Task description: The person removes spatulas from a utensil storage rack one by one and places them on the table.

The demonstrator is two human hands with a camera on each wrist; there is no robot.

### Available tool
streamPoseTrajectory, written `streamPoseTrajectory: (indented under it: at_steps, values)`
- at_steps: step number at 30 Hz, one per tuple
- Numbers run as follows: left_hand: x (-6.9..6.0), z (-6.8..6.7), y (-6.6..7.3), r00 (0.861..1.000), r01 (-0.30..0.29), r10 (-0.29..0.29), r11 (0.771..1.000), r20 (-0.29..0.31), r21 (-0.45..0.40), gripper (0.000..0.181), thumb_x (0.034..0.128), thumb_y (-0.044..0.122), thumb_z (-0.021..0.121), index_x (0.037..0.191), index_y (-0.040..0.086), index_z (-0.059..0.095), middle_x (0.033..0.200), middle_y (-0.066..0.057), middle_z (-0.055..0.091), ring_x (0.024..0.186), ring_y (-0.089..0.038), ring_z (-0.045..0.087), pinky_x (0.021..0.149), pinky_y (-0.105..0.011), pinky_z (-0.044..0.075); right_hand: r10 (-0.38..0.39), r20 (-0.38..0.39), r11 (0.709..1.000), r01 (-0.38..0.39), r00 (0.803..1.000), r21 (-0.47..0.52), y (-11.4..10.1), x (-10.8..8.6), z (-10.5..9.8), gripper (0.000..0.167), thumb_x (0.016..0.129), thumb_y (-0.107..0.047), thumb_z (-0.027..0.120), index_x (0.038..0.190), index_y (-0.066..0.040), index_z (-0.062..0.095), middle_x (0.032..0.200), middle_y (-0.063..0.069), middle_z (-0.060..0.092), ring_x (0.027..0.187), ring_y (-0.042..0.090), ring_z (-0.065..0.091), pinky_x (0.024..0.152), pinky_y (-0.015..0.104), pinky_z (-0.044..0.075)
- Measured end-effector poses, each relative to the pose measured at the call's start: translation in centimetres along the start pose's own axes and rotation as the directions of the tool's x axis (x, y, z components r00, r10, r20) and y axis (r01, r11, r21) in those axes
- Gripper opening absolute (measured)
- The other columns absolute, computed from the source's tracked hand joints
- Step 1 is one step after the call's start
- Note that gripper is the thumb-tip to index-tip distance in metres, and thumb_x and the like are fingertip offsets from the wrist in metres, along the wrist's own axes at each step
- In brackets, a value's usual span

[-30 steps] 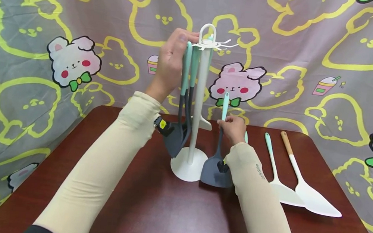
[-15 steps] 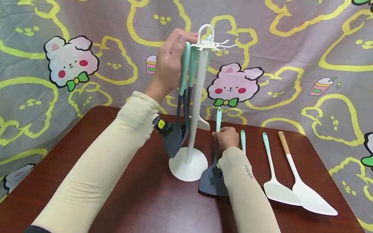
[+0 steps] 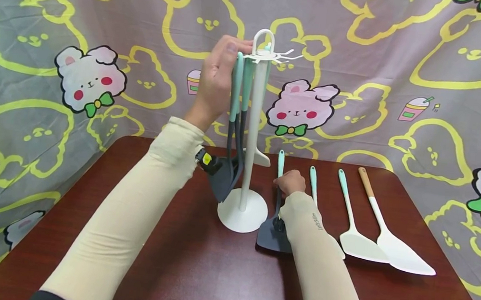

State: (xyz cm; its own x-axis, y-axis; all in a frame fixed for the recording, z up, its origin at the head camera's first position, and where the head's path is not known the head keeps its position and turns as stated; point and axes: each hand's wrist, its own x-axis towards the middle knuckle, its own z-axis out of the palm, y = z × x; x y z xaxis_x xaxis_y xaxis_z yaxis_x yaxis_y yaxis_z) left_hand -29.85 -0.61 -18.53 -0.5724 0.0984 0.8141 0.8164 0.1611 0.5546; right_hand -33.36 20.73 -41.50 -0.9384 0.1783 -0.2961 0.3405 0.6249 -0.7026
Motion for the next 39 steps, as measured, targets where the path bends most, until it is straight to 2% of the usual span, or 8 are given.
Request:
streamPoseTrajectory:
  at_steps: [7, 12, 16, 21, 28, 34, 36, 39]
  values:
    - [-0.1, 0.0, 0.2, 1.0, -0.004, 0.004, 1.0, 0.003, 0.006, 0.033, 0.1044, 0.015, 0.037, 0.111, 0.0, 0.066, 0.126, -0.012, 0.064, 0.114, -0.018, 0.06, 0.087, -0.019, 0.045, -0.005, 0.119, 0.999, 0.009, 0.993, -0.032, 0.4, -0.1, 0.0, 0.015, 0.093, -0.009, 0.059, 0.094, 0.001, 0.07, 0.113, 0.02, 0.066, 0.101, 0.033, 0.067, 0.071, 0.037, 0.062]
    - [0.0, 0.1, 0.4, 1.0, -0.013, 0.013, 1.0, 0.0, 0.008, 0.034, 0.1043, 0.015, 0.037, 0.111, 0.0, 0.066, 0.125, -0.013, 0.064, 0.114, -0.018, 0.06, 0.088, -0.019, 0.045, -0.015, 0.117, 0.999, 0.018, 0.993, -0.029, 0.5, -0.1, -0.1, 0.014, 0.093, -0.007, 0.061, 0.08, -0.003, 0.065, 0.105, 0.018, 0.067, 0.095, 0.032, 0.068, 0.07, 0.037, 0.062]
    - [0.2, 0.1, 0.5, 1.0, -0.02, 0.02, 1.0, -0.002, 0.003, 0.034, 0.1043, 0.015, 0.037, 0.111, 0.0, 0.067, 0.125, -0.013, 0.064, 0.115, -0.018, 0.06, 0.09, -0.018, 0.044, -0.002, 0.113, 0.999, 0.006, 0.994, -0.035, 0.5, -0.2, -0.3, 0.015, 0.093, -0.007, 0.061, 0.078, -0.005, 0.062, 0.099, 0.015, 0.066, 0.089, 0.029, 0.069, 0.069, 0.036, 0.061]
    - [0.1, 0.0, 0.6, 1.0, -0.014, 0.014, 1.0, -0.003, 0.004, 0.034, 0.1041, 0.015, 0.037, 0.111, 0.0, 0.067, 0.123, -0.012, 0.064, 0.108, -0.019, 0.058, 0.087, -0.019, 0.044, 0.007, 0.124, 0.999, -0.001, 0.992, -0.048, 0.5, -0.2, -0.3, 0.009, 0.094, -0.008, 0.06, 0.092, -0.002, 0.066, 0.106, 0.018, 0.064, 0.09, 0.031, 0.07, 0.068, 0.037, 0.061]
    - [-0.2, 0.2, 0.4, 1.0, -0.016, 0.016, 1.0, 0.003, 0.014, 0.035, 0.1042, 0.015, 0.037, 0.111, 0.0, 0.067, 0.125, -0.012, 0.064, 0.112, -0.019, 0.059, 0.089, -0.018, 0.044, -0.004, 0.171, 0.998, 0.014, 0.985, -0.058, 1.5, -0.1, -0.3, 0.026, 0.096, -0.014, 0.058, 0.116, 0.001, 0.065, 0.124, 0.021, 0.063, 0.106, 0.035, 0.066, 0.074, 0.04, 0.061]
    - [-0.2, 0.3, 0.4, 1.0, 0.0, 0.0, 1.0, -0.003, 0.015, 0.034, 0.1044, 0.015, 0.037, 0.109, 0.0, 0.067, 0.125, -0.012, 0.065, 0.113, -0.019, 0.059, 0.09, -0.018, 0.044, -0.095, 0.163, 0.985, 0.116, 0.982, -0.126, 1.2, -1.0, -1.9, 0.032, 0.098, -0.024, 0.057, 0.114, 0.001, 0.067, 0.108, 0.016, 0.066, 0.096, 0.03, 0.065, 0.077, 0.04, 0.058]
    - [-0.2, 0.3, 0.3, 1.0, 0.0, 0.0, 1.0, -0.004, 0.015, 0.034, 0.1045, 0.015, 0.036, 0.109, -0.001, 0.067, 0.125, -0.013, 0.064, 0.114, -0.019, 0.059, 0.091, -0.019, 0.044, -0.121, 0.134, 0.982, 0.138, 0.984, -0.131, 0.8, -1.4, -2.7, 0.035, 0.099, -0.027, 0.054, 0.118, 0.001, 0.066, 0.113, 0.018, 0.065, 0.101, 0.031, 0.063, 0.082, 0.042, 0.057]
    - [-0.1, 0.4, 0.2, 1.0, -0.016, 0.016, 1.0, -0.011, 0.026, 0.035, 0.1045, 0.015, 0.036, 0.109, -0.001, 0.066, 0.125, -0.014, 0.064, 0.115, -0.02, 0.059, 0.091, -0.019, 0.044, -0.155, 0.091, 0.98, 0.165, 0.984, -0.111, 0.0, -1.9, -4.0, 0.044, 0.101, -0.031, 0.049, 0.131, 0.0, 0.059, 0.136, 0.022, 0.056, 0.123, 0.037, 0.054, 0.096, 0.049, 0.051]
